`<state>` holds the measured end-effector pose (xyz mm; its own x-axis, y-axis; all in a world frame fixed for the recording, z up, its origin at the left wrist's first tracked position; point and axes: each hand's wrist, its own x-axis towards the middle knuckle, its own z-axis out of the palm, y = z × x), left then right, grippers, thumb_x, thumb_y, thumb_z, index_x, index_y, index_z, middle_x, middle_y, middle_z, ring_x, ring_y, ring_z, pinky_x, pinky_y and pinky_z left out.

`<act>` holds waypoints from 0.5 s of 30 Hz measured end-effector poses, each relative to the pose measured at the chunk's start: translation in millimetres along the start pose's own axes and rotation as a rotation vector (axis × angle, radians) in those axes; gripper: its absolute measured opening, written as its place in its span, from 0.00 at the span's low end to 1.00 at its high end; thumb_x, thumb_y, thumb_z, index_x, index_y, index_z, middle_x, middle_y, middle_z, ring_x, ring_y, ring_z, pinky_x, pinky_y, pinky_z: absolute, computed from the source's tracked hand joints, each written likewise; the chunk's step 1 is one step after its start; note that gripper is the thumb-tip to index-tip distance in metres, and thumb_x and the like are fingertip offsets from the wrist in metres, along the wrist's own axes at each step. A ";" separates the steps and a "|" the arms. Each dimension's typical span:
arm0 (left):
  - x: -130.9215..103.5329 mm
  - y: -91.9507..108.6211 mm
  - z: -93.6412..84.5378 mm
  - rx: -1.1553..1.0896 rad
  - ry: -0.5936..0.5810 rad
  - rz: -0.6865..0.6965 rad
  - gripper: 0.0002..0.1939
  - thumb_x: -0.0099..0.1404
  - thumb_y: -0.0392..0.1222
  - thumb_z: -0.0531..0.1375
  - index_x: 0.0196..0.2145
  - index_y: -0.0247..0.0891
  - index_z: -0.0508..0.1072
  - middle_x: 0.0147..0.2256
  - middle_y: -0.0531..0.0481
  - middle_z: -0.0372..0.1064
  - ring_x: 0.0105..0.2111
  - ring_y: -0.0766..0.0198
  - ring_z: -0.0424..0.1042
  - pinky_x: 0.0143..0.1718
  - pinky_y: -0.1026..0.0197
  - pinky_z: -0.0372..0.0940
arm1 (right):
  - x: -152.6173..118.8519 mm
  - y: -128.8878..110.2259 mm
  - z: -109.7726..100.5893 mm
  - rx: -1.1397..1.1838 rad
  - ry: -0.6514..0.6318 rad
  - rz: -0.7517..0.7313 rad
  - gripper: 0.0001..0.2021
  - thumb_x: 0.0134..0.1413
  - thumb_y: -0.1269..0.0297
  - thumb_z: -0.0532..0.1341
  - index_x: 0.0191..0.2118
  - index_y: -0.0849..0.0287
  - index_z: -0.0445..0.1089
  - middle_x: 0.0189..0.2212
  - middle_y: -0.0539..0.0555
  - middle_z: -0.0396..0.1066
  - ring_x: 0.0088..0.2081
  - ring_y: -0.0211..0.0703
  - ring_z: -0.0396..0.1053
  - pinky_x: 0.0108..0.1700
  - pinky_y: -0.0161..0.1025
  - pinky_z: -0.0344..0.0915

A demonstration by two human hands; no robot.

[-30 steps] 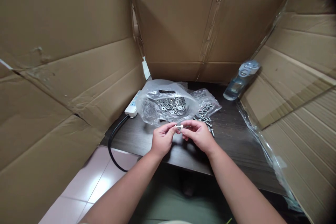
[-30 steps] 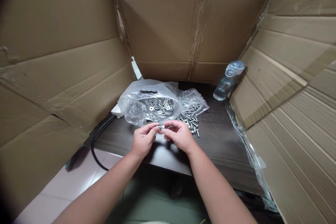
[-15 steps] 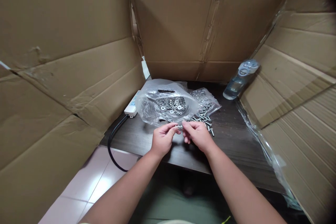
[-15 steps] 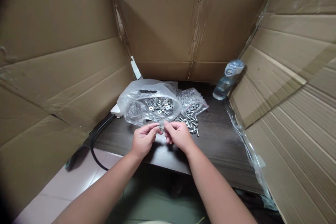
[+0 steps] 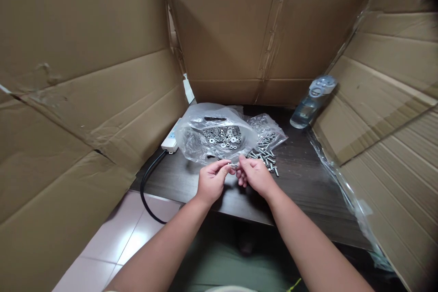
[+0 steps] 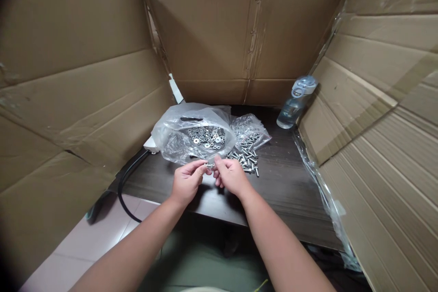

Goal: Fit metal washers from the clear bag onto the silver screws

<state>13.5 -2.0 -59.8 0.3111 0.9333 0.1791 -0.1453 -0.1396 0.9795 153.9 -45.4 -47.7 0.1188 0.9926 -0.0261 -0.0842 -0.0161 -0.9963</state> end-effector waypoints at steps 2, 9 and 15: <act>0.5 -0.2 -0.5 0.004 0.015 -0.002 0.12 0.55 0.44 0.63 0.35 0.34 0.77 0.25 0.48 0.73 0.24 0.65 0.70 0.26 0.64 0.64 | -0.9 -2.7 -0.2 0.085 -0.001 -0.063 0.18 0.48 0.50 0.61 0.34 0.62 0.69 0.22 0.50 0.67 0.19 0.34 0.66 0.18 0.31 0.61; 0.6 -1.6 -0.6 0.014 -0.031 0.006 0.11 0.56 0.44 0.62 0.35 0.34 0.76 0.25 0.49 0.73 0.21 0.68 0.67 0.22 0.67 0.61 | -1.7 -2.6 -0.6 -0.016 -0.022 -0.052 0.18 0.50 0.50 0.60 0.24 0.63 0.68 0.16 0.51 0.67 0.16 0.35 0.63 0.18 0.32 0.61; 2.0 -3.8 -1.2 -0.055 -0.014 -0.046 0.13 0.56 0.45 0.62 0.36 0.34 0.75 0.23 0.50 0.71 0.13 0.76 0.55 0.15 0.68 0.52 | -0.5 -3.6 -1.2 0.129 -0.024 -0.071 0.16 0.48 0.52 0.63 0.35 0.61 0.68 0.23 0.50 0.69 0.20 0.36 0.67 0.20 0.32 0.63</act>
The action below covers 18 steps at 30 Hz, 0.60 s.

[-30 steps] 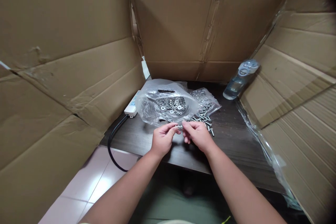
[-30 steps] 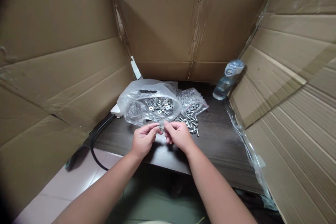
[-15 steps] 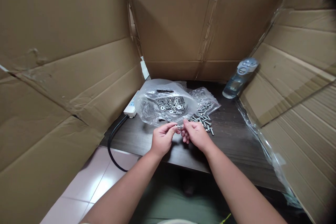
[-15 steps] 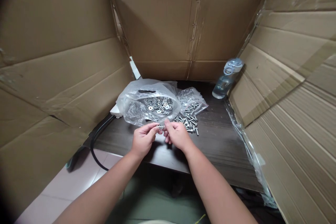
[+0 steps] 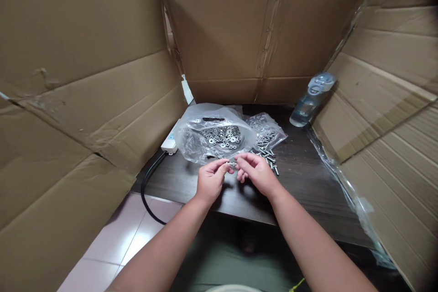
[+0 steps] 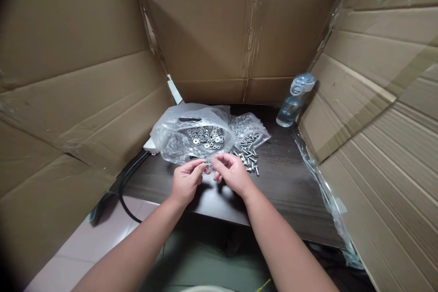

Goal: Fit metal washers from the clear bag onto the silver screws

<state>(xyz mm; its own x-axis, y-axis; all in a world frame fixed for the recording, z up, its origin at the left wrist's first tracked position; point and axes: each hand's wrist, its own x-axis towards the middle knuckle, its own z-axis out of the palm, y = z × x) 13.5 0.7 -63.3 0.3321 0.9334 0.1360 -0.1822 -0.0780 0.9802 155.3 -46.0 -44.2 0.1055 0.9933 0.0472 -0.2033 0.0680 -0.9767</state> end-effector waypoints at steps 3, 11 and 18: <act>0.0 0.7 -0.1 0.026 0.001 0.022 0.13 0.55 0.45 0.62 0.35 0.34 0.76 0.24 0.49 0.72 0.15 0.73 0.60 0.18 0.67 0.56 | -1.6 -2.4 0.7 -0.017 -0.050 -0.039 0.16 0.42 0.58 0.68 0.36 0.60 0.68 0.26 0.51 0.71 0.22 0.35 0.67 0.24 0.33 0.65; -1.5 2.6 2.3 0.076 -0.002 0.049 0.12 0.55 0.44 0.62 0.34 0.34 0.77 0.24 0.48 0.73 0.23 0.65 0.69 0.25 0.65 0.64 | -0.7 0.3 0.1 -0.035 0.022 0.029 0.16 0.49 0.50 0.61 0.33 0.61 0.67 0.21 0.49 0.67 0.18 0.35 0.65 0.17 0.31 0.60; -1.3 3.5 1.7 0.080 -0.036 0.045 0.11 0.56 0.43 0.62 0.34 0.34 0.76 0.25 0.48 0.72 0.23 0.66 0.69 0.24 0.65 0.64 | -1.2 -0.8 1.5 -0.165 -0.001 0.054 0.20 0.49 0.48 0.60 0.24 0.63 0.68 0.17 0.50 0.66 0.16 0.34 0.63 0.16 0.31 0.59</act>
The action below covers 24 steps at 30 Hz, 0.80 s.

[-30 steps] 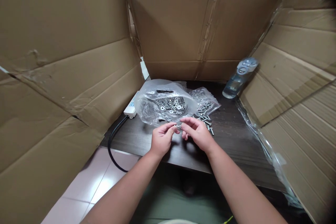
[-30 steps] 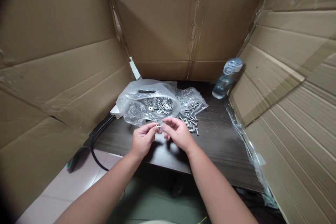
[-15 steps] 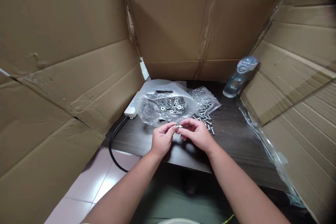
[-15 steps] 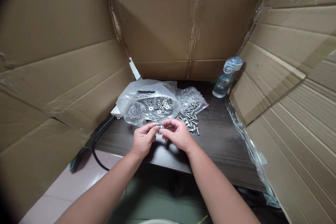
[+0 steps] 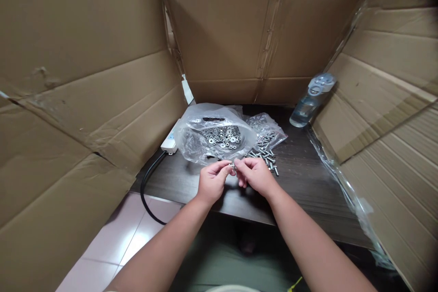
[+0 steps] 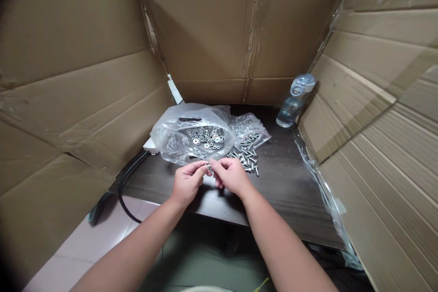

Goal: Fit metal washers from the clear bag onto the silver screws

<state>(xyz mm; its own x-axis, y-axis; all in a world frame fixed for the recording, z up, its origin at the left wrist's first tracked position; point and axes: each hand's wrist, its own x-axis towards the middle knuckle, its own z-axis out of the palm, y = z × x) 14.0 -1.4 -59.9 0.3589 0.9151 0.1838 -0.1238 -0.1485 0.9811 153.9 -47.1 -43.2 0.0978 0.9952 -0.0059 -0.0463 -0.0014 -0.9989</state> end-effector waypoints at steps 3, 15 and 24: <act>0.5 -0.2 -0.2 0.004 0.018 0.000 0.11 0.56 0.44 0.62 0.34 0.34 0.76 0.24 0.48 0.72 0.23 0.66 0.69 0.25 0.65 0.64 | 0.9 1.8 -0.5 0.017 0.029 0.024 0.22 0.52 0.46 0.56 0.25 0.63 0.67 0.17 0.50 0.64 0.15 0.34 0.63 0.14 0.30 0.56; 1.5 -2.7 0.2 -0.006 0.031 -0.008 0.12 0.57 0.44 0.62 0.34 0.34 0.76 0.25 0.49 0.72 0.22 0.68 0.68 0.24 0.66 0.63 | 0.5 0.0 0.4 0.078 0.018 -0.034 0.17 0.51 0.50 0.59 0.28 0.62 0.68 0.18 0.49 0.67 0.18 0.35 0.64 0.19 0.32 0.61; 0.9 -0.1 0.3 0.003 0.009 -0.025 0.11 0.56 0.44 0.62 0.33 0.34 0.77 0.24 0.48 0.72 0.21 0.68 0.67 0.22 0.66 0.62 | 2.1 4.5 1.1 0.065 -0.011 0.020 0.21 0.51 0.47 0.58 0.24 0.64 0.69 0.18 0.51 0.66 0.16 0.34 0.63 0.16 0.32 0.60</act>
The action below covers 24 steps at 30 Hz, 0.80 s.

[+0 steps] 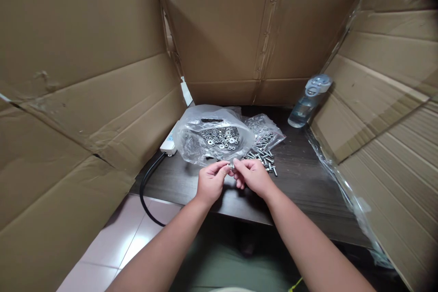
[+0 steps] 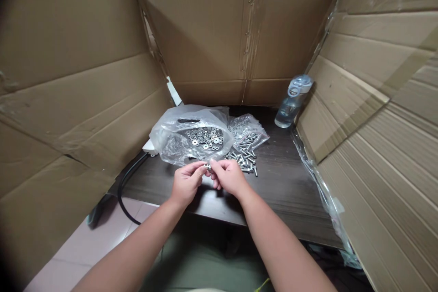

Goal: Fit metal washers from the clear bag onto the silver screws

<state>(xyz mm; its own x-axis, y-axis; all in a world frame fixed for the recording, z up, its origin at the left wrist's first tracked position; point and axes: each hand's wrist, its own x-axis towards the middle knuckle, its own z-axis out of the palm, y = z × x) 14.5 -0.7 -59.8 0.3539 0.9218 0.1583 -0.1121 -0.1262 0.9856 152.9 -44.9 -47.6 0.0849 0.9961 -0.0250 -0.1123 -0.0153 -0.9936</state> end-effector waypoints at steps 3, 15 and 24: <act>-0.1 -0.5 0.4 -0.006 0.022 -0.001 0.12 0.56 0.44 0.62 0.34 0.34 0.77 0.24 0.48 0.72 0.22 0.67 0.68 0.22 0.66 0.62 | 0.9 -0.5 -0.7 0.056 0.057 -0.008 0.21 0.51 0.46 0.58 0.27 0.64 0.69 0.20 0.51 0.67 0.17 0.36 0.65 0.17 0.31 0.60; -0.7 0.0 0.1 0.002 0.014 0.022 0.10 0.56 0.44 0.62 0.34 0.35 0.77 0.24 0.49 0.72 0.23 0.67 0.68 0.24 0.66 0.63 | 0.9 1.2 0.3 0.004 0.034 0.011 0.23 0.52 0.44 0.55 0.26 0.63 0.69 0.17 0.51 0.66 0.16 0.35 0.63 0.16 0.31 0.59; -0.6 1.0 -0.7 -0.011 -0.030 0.011 0.11 0.56 0.44 0.62 0.34 0.34 0.77 0.23 0.49 0.71 0.21 0.69 0.67 0.23 0.67 0.62 | -3.3 -4.0 -0.6 0.017 -0.067 -0.048 0.16 0.48 0.51 0.61 0.28 0.63 0.69 0.19 0.50 0.68 0.18 0.34 0.64 0.19 0.31 0.62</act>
<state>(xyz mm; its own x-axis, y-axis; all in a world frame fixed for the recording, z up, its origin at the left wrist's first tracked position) 13.5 -1.1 -59.0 0.3801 0.9090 0.1711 -0.1262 -0.1323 0.9831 153.6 -48.2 -43.6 0.0240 0.9992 0.0311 -0.1263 0.0339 -0.9914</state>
